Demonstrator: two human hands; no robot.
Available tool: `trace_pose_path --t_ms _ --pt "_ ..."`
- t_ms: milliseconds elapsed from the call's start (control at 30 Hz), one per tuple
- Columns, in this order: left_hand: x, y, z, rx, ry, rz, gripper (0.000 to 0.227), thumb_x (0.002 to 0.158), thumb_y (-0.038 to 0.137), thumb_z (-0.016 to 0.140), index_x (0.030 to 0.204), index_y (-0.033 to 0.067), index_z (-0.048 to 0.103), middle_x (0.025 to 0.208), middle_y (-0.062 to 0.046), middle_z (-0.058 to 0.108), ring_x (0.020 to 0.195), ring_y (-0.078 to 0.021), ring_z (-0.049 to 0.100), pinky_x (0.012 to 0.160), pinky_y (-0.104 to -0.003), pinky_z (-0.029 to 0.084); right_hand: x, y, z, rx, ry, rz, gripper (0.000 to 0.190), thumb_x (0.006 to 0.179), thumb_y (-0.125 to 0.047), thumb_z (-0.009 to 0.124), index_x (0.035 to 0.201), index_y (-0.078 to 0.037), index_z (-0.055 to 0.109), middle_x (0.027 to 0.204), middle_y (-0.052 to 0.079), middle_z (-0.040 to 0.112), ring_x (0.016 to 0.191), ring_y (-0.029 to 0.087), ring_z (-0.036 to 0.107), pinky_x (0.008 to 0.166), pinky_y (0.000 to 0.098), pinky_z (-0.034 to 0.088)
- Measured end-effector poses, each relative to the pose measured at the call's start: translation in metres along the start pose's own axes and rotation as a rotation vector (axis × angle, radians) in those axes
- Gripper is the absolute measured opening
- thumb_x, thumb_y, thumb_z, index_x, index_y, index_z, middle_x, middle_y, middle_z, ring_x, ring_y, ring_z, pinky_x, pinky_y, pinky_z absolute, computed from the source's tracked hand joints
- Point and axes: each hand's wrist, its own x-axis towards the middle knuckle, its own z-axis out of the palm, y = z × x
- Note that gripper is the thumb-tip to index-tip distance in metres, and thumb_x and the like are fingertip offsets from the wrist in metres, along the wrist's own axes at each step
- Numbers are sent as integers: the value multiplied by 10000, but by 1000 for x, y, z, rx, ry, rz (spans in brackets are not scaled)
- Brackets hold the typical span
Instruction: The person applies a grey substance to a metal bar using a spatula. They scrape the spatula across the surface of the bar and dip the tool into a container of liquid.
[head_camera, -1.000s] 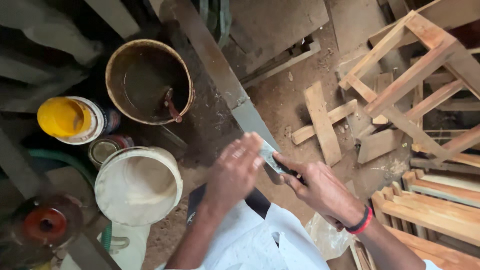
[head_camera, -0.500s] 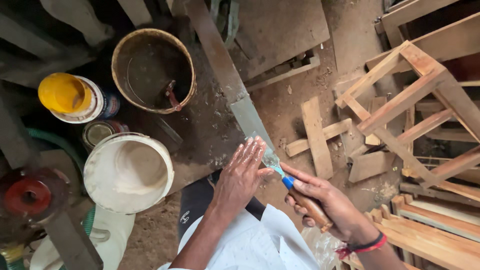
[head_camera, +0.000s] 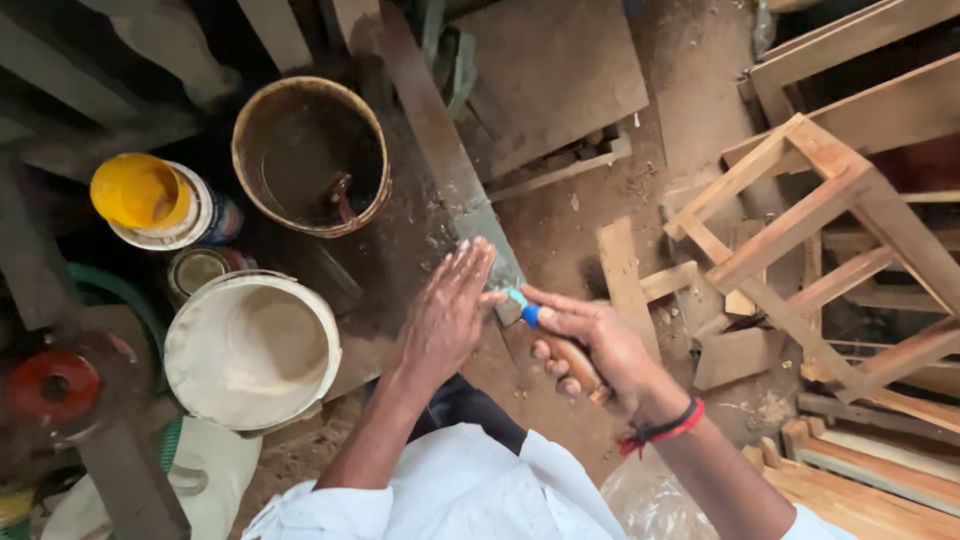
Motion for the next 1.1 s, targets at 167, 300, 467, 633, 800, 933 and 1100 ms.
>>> trace_pose_path --t_ms 167,300,467,633,800,933,1100 --pt "-48 38 25 28 -12 7 510 1020 166 549 1469 -71 499 1513 -259 524 1431 -381 499 1205 -477 381 -51 47 -15 14 71 28 573 944 -225 595 1514 -175 557 687 40 601 497 99 526 389 242 414" --pt "-38 30 25 -16 -5 -43 521 983 189 572 1434 -66 514 1483 -263 525 1395 -407 486 1168 -482 383 -38 37 -17 6 54 45 578 940 -194 591 1517 -186 551 696 53 608 493 120 527 402 256 437" --pt "-2 1 -2 31 -28 -135 502 979 199 588 1413 -47 521 1466 -241 533 1381 -393 486 1135 -468 394 8 -6 -4 -75 -58 -42 552 968 -211 590 1511 -117 557 728 16 615 516 82 523 399 234 417" --pt "-42 32 24 104 8 -43 516 949 9 498 1463 -32 512 1514 -222 535 1431 -345 508 1214 -462 384 -34 33 -16 -54 -3 1 551 960 -196 586 1510 -164 570 695 49 595 508 115 529 429 240 436" --pt "-35 25 20 -45 17 -120 506 963 174 603 1418 -35 531 1475 -242 539 1360 -400 503 1145 -468 404 -29 20 -12 -127 45 46 525 962 -232 592 1484 -183 585 693 52 600 500 124 515 423 258 437" --pt "-4 0 -1 44 -25 -162 498 975 206 608 1403 -35 525 1471 -230 534 1358 -388 504 1140 -466 409 6 -10 0 -120 -59 -10 530 967 -205 574 1493 -144 586 713 16 591 536 87 527 416 240 431" --pt "-39 22 18 96 17 -56 504 968 33 506 1457 -86 483 1502 -276 509 1423 -380 478 1199 -477 371 -20 22 -12 -125 -24 -22 536 969 -197 587 1503 -149 582 711 35 605 535 98 542 434 234 444"
